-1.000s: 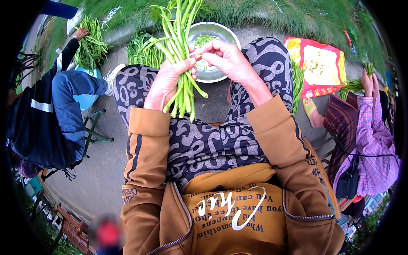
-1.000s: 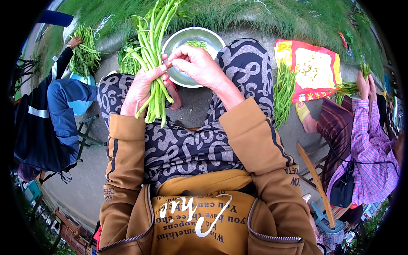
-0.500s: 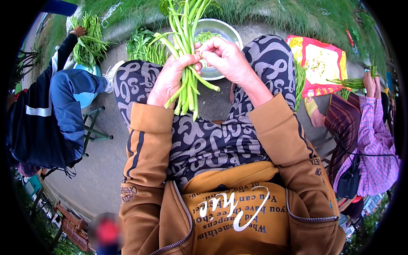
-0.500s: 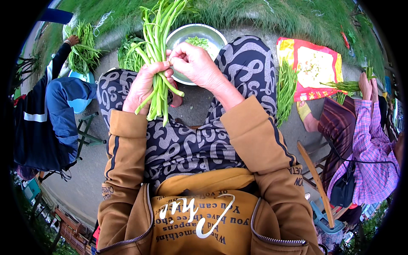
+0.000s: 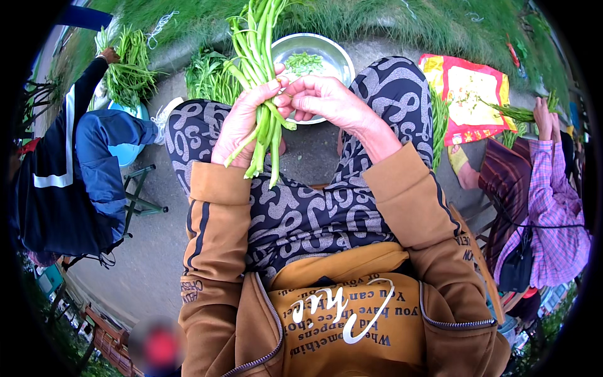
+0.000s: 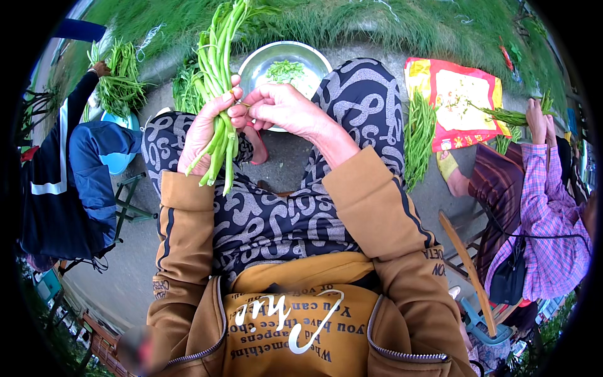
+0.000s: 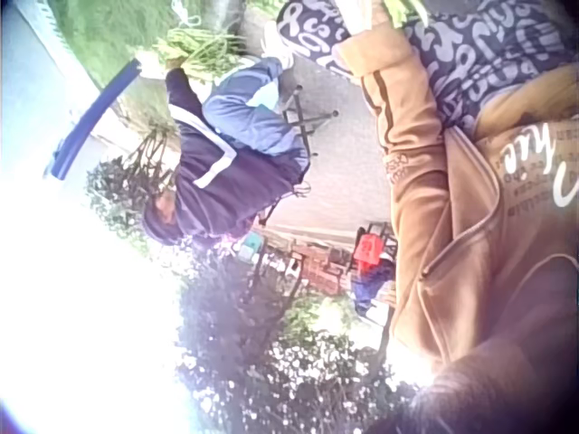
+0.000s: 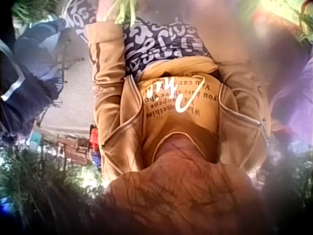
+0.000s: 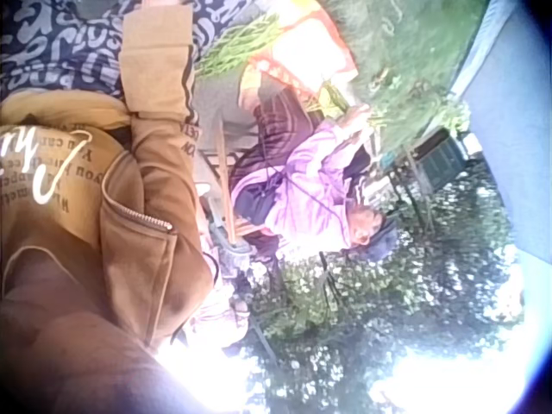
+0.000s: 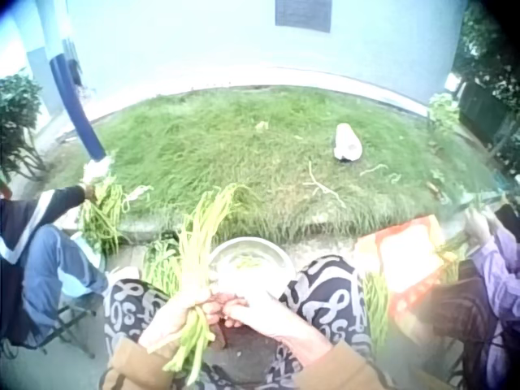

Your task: The person snaps the ends off green beans and breaks them into smaller segments by hand, placing the prepared pieces into a metal bowl.

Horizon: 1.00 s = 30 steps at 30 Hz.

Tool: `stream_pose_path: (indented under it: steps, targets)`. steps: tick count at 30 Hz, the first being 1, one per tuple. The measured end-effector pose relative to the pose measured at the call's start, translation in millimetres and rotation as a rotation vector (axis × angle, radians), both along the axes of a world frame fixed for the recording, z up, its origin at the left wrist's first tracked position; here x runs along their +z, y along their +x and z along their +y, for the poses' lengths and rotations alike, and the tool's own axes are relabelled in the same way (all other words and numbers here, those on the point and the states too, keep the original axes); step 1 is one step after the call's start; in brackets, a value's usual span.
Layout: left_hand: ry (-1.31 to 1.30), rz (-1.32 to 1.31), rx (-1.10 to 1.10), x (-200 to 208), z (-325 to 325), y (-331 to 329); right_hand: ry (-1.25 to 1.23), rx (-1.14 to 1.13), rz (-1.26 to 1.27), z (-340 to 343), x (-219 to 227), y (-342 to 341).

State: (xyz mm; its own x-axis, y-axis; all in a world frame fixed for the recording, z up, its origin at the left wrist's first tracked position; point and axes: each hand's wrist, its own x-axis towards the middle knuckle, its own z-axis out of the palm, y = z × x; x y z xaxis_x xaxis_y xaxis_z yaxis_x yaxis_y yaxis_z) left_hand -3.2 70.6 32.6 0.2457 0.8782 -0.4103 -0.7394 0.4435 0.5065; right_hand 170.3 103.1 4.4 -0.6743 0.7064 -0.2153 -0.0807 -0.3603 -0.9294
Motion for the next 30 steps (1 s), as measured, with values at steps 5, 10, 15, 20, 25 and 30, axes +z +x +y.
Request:
stream_pose_path:
  steps: [5,10,15,20,25,30]
  targets:
    - [-0.002,-0.01,0.018,-3,-1,-4,0.121,-0.113,-0.118,0,2,-1]
    - [0.014,0.053,-0.009,-3,-2,-1,0.132,-0.231,-0.13,2,0,1]
    - [0.034,0.018,-0.027,0,-3,-2,-0.174,-0.496,-0.045,8,2,7]
    - [0.016,0.069,-0.019,2,-2,-1,-0.114,-0.302,-0.083,5,4,5]
    - [0.043,0.1,-0.003,2,-3,4,-0.002,-0.134,-0.005,-1,12,0]
    - [0.06,0.063,-0.012,2,-3,2,0.093,-0.172,-0.013,-3,8,-4]
